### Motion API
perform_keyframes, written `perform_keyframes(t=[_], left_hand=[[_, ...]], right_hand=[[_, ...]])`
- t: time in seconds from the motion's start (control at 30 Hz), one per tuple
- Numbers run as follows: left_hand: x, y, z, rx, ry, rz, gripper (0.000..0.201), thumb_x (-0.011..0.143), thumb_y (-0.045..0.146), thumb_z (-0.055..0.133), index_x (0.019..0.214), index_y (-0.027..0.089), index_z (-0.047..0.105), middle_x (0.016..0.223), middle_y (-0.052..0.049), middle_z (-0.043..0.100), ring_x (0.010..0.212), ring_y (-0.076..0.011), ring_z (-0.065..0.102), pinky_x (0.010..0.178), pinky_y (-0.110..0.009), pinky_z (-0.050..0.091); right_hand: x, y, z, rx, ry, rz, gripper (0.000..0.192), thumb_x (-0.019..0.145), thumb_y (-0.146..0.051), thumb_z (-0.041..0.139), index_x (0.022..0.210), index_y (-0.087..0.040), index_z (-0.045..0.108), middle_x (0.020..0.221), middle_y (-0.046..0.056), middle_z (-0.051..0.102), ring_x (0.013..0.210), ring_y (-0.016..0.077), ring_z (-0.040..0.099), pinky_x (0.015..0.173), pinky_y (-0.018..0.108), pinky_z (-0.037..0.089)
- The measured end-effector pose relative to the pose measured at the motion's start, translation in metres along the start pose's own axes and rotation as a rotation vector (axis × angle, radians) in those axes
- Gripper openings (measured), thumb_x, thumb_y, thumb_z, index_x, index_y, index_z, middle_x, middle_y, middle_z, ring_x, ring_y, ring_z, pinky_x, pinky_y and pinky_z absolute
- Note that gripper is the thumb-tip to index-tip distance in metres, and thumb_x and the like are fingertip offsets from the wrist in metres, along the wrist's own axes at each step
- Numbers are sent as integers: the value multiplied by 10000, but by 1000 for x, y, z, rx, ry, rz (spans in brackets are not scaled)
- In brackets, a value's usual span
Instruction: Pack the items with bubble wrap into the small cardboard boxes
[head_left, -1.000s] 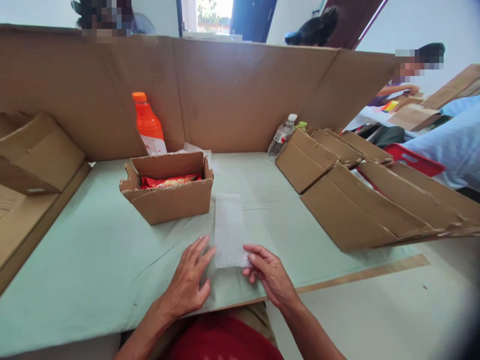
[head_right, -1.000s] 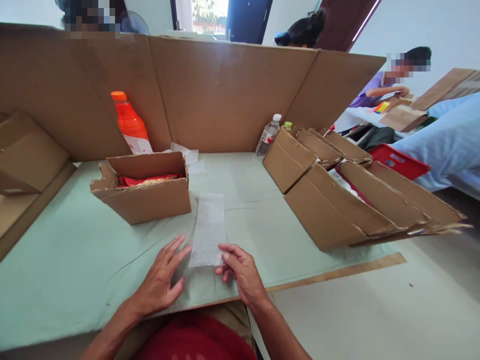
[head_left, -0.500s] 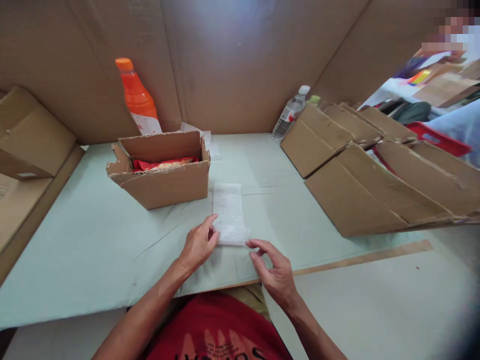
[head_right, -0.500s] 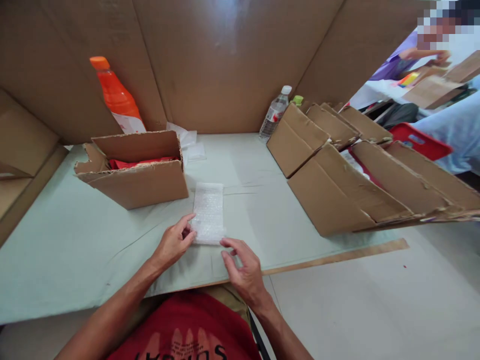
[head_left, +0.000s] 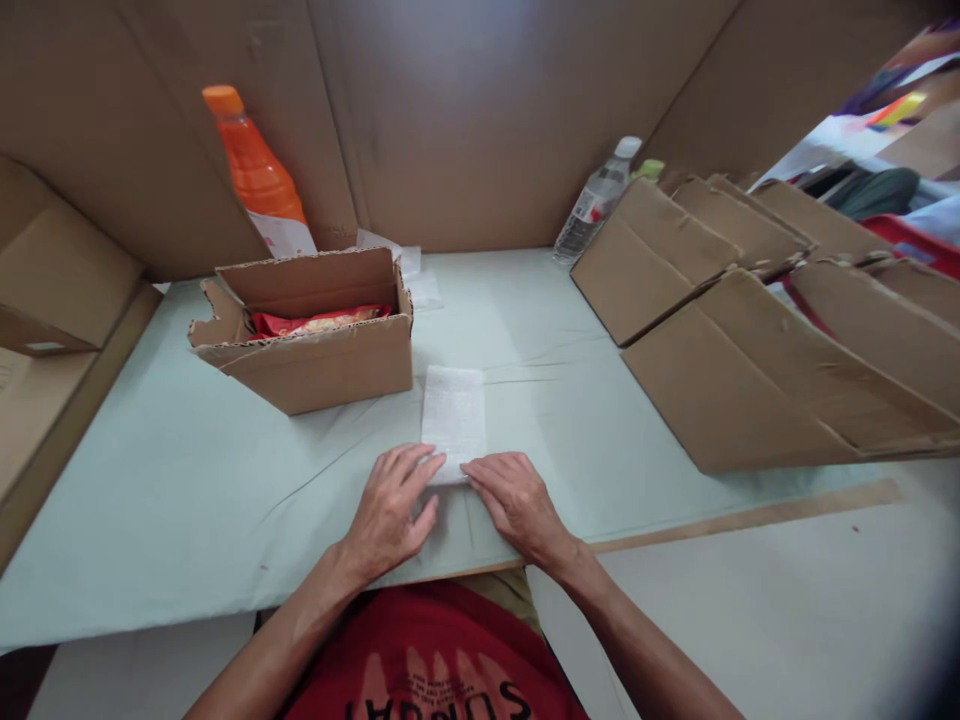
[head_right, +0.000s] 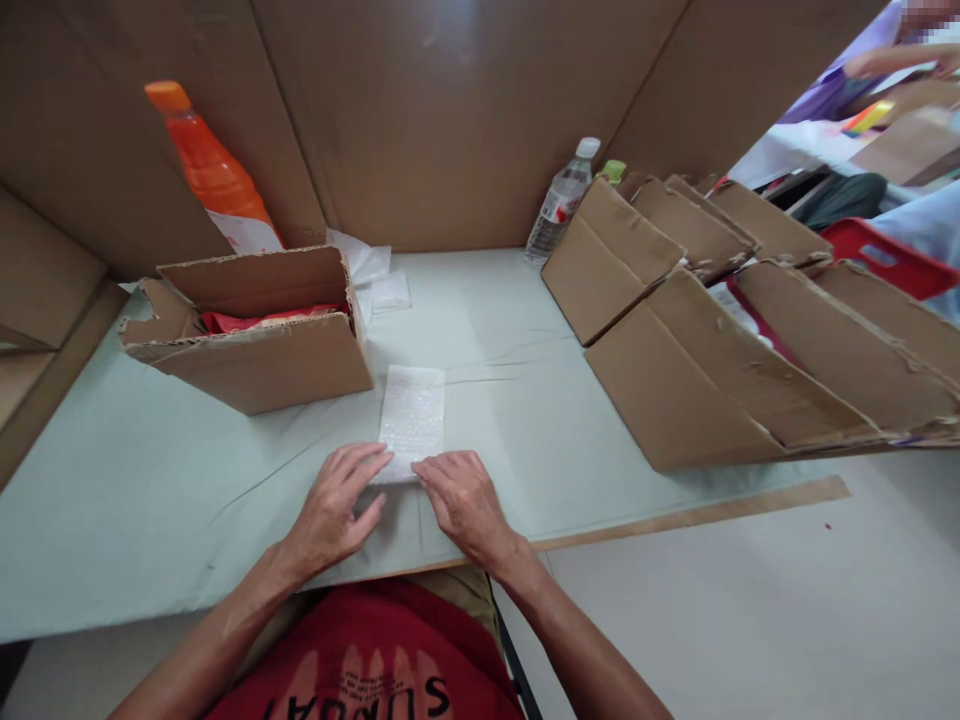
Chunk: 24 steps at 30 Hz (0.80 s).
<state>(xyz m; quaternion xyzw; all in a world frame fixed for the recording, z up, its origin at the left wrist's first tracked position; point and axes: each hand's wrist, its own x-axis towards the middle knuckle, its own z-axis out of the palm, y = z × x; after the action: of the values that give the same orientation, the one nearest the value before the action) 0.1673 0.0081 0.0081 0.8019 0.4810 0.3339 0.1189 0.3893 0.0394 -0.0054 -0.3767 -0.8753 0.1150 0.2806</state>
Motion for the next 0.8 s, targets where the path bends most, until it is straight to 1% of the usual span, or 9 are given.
perform_keyframes(t=[0.07,0.13,0.23,0.3,0.43,0.53,0.6,0.7,0.8], left_hand=[[-5,3,0,-63,-48,-34,425,887,103,521,1300,185,576,1043,-97,723,964,-227,659,862,-388,525],[-6,3,2,-125,-62,-136,407,899,117,511,1294,189,580,954,-69,736,862,-199,674,807,-351,535],[0,-2,9,-172,-69,-283,413,887,148,539,1295,196,578,980,-55,740,840,-181,685,808,-323,548],[6,-6,13,-167,-84,-315,423,885,151,542,1305,188,571,990,-55,729,839,-179,682,808,-320,552],[14,-9,16,-90,-24,-250,350,923,195,545,1268,159,591,1122,-112,686,1019,-233,648,904,-382,530],[7,-6,11,-88,5,-119,359,914,228,593,1265,149,587,1193,-134,668,1105,-260,604,958,-417,494],[-2,-3,5,-120,-30,-70,384,907,200,593,1288,156,567,1127,-110,695,1042,-242,614,921,-401,493],[-12,0,0,-158,-64,-138,392,914,162,559,1306,171,552,987,-64,720,891,-204,632,829,-356,502],[-9,-4,3,-107,-57,-221,387,911,178,565,1298,168,563,984,-71,726,864,-213,644,809,-367,506]], right_hand=[[1,-2,-4,116,-60,55,248,981,-139,511,1142,-205,687,988,60,775,871,193,697,789,348,506],[-1,-6,-7,184,-76,123,262,989,-169,497,1158,-231,687,1014,54,770,911,195,702,823,350,524],[-6,-14,-13,80,54,181,259,974,-217,524,1172,-240,690,1082,88,737,998,231,672,864,395,513],[-9,-18,-15,-27,93,140,252,951,-217,562,1166,-240,691,1129,102,714,1042,251,642,888,422,486],[-10,-19,-9,-124,-33,39,259,931,-189,592,1173,-223,678,1226,109,697,1132,283,599,930,455,436],[-7,-14,-4,-75,-42,65,257,946,-146,557,1160,-214,681,1123,92,739,1025,252,638,883,425,435],[-6,-13,-5,39,-54,87,250,958,-158,551,1162,-218,682,1027,70,761,929,223,660,844,397,448],[-8,-16,-10,191,-95,113,238,968,-226,572,1184,-224,670,990,59,766,883,209,675,819,376,475],[-10,-20,-14,76,-15,127,266,958,-266,588,1212,-223,654,1144,108,723,1027,253,648,872,412,472]])
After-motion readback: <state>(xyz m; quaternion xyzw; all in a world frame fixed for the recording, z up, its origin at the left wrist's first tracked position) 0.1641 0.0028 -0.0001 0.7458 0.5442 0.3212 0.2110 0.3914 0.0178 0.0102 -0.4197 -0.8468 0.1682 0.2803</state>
